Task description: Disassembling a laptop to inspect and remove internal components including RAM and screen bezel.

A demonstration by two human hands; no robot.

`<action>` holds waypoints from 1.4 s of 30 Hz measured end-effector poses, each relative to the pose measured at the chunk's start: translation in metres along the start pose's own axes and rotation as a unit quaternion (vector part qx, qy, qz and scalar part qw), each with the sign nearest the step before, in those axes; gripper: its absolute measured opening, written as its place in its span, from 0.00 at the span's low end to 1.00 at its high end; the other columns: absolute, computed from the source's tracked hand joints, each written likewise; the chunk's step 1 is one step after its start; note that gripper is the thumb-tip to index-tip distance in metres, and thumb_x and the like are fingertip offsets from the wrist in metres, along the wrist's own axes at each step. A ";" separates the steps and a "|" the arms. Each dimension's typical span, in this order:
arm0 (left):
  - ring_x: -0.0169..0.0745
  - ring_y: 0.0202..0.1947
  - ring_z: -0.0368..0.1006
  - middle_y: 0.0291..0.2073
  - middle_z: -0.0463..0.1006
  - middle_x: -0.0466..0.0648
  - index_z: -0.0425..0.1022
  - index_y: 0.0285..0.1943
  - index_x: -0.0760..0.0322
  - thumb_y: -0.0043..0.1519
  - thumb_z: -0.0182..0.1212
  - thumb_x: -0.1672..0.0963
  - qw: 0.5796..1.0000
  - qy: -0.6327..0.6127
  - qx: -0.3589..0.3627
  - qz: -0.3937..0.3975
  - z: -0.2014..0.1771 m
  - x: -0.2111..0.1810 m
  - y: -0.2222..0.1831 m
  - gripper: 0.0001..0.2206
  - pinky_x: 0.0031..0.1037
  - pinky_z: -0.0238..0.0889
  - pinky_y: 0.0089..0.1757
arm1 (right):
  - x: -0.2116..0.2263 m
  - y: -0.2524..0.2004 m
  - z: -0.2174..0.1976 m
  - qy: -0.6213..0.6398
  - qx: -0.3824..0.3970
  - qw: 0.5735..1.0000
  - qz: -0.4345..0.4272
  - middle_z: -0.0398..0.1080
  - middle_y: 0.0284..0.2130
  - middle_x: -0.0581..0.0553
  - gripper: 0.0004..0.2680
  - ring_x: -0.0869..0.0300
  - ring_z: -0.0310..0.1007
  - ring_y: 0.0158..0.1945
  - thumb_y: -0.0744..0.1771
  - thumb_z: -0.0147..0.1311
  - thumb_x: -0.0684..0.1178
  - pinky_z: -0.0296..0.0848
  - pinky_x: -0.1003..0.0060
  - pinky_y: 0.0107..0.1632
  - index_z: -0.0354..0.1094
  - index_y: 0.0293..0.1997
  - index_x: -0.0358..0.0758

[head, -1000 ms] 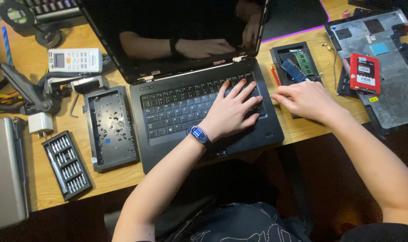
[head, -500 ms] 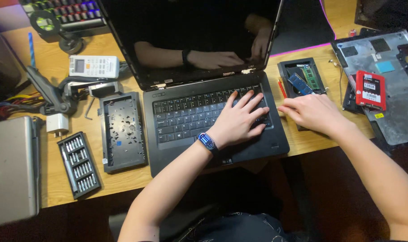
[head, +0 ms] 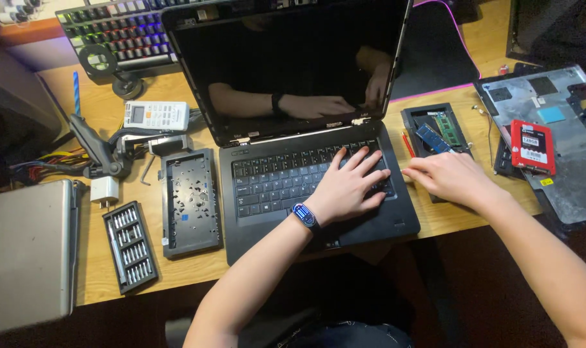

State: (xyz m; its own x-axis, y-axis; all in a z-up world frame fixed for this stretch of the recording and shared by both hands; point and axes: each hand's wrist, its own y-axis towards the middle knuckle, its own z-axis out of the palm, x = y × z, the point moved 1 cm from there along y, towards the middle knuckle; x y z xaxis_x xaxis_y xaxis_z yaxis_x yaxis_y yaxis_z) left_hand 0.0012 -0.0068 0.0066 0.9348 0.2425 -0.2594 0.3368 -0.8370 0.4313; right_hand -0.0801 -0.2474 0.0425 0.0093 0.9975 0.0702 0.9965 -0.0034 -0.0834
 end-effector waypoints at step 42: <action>0.49 0.59 0.77 0.58 0.78 0.54 0.67 0.70 0.60 0.70 0.59 0.53 0.891 -0.430 -0.043 -0.140 -0.085 -0.030 -0.032 0.20 0.34 0.71 0.57 | 0.112 -0.019 -0.034 0.491 -0.242 0.837 -0.020 0.77 0.38 0.44 0.04 0.60 0.78 0.43 0.73 0.52 0.41 0.75 0.67 0.50 0.71 0.49 0.31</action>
State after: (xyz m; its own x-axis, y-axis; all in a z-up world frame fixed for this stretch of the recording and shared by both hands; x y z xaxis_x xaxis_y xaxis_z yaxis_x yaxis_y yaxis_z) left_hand -0.0281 0.0548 0.0743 0.3943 -0.0603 -0.9170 0.5848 -0.7533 0.3010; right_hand -0.0955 -0.1383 0.0854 -0.1973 0.4602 0.8656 0.9122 -0.2372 0.3340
